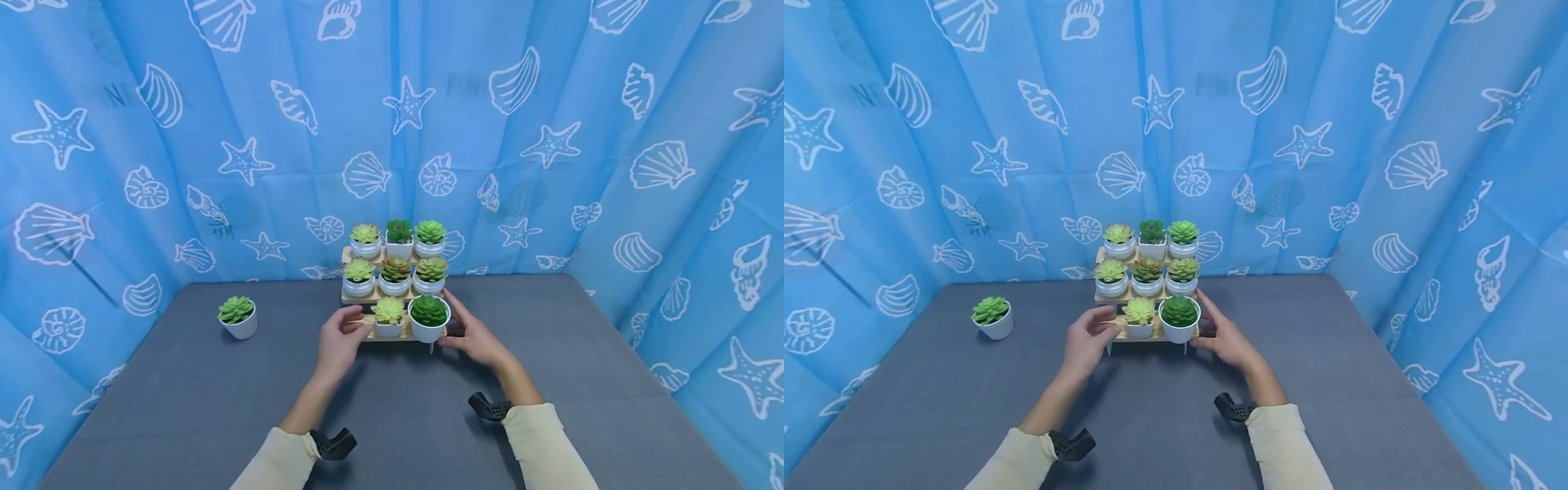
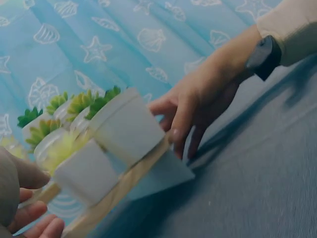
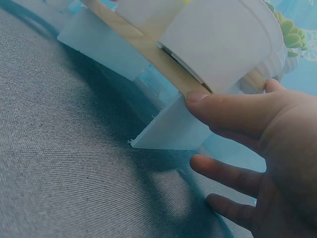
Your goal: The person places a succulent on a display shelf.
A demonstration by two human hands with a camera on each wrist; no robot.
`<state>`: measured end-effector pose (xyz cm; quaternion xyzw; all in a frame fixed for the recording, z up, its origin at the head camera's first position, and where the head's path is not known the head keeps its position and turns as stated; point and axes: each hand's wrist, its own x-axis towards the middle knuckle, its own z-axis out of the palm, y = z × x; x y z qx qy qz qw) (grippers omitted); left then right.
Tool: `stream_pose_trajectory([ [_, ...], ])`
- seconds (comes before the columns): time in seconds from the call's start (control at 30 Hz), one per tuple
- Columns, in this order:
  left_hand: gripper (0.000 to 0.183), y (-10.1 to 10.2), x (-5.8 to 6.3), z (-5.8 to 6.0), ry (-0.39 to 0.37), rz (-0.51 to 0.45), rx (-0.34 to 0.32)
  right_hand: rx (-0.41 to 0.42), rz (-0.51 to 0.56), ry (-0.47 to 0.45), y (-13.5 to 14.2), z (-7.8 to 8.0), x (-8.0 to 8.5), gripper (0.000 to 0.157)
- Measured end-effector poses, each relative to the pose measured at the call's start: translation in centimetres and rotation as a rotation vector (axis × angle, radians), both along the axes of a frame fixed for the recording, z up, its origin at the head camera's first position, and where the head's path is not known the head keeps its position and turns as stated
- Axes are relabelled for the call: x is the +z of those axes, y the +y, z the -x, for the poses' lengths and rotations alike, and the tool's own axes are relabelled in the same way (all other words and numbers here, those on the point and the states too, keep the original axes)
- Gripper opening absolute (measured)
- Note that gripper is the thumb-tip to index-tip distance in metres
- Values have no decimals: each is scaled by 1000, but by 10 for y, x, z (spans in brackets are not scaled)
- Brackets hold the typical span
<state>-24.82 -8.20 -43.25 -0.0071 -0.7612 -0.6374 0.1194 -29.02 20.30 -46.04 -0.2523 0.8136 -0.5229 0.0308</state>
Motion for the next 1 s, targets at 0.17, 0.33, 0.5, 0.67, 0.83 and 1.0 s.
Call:
stream_pose_trajectory([
  [0.17,29,-18,-6,-2,59,10,94,-4,1,0,1,0,1,97],
  [0.33,28,-43,-13,-5,42,58,181,-4,-6,4,2,0,0,97],
  [0.5,28,-72,-20,-7,26,52,237,0,0,5,1,-1,0,97],
  [0.67,29,-100,-25,-8,34,50,310,9,10,8,1,-1,0,97],
  [0.83,28,-124,-32,-4,22,12,410,1,8,-10,1,-1,1,98],
  [1.0,31,-145,-37,1,-45,-37,484,-11,5,-11,-1,-1,1,98],
])
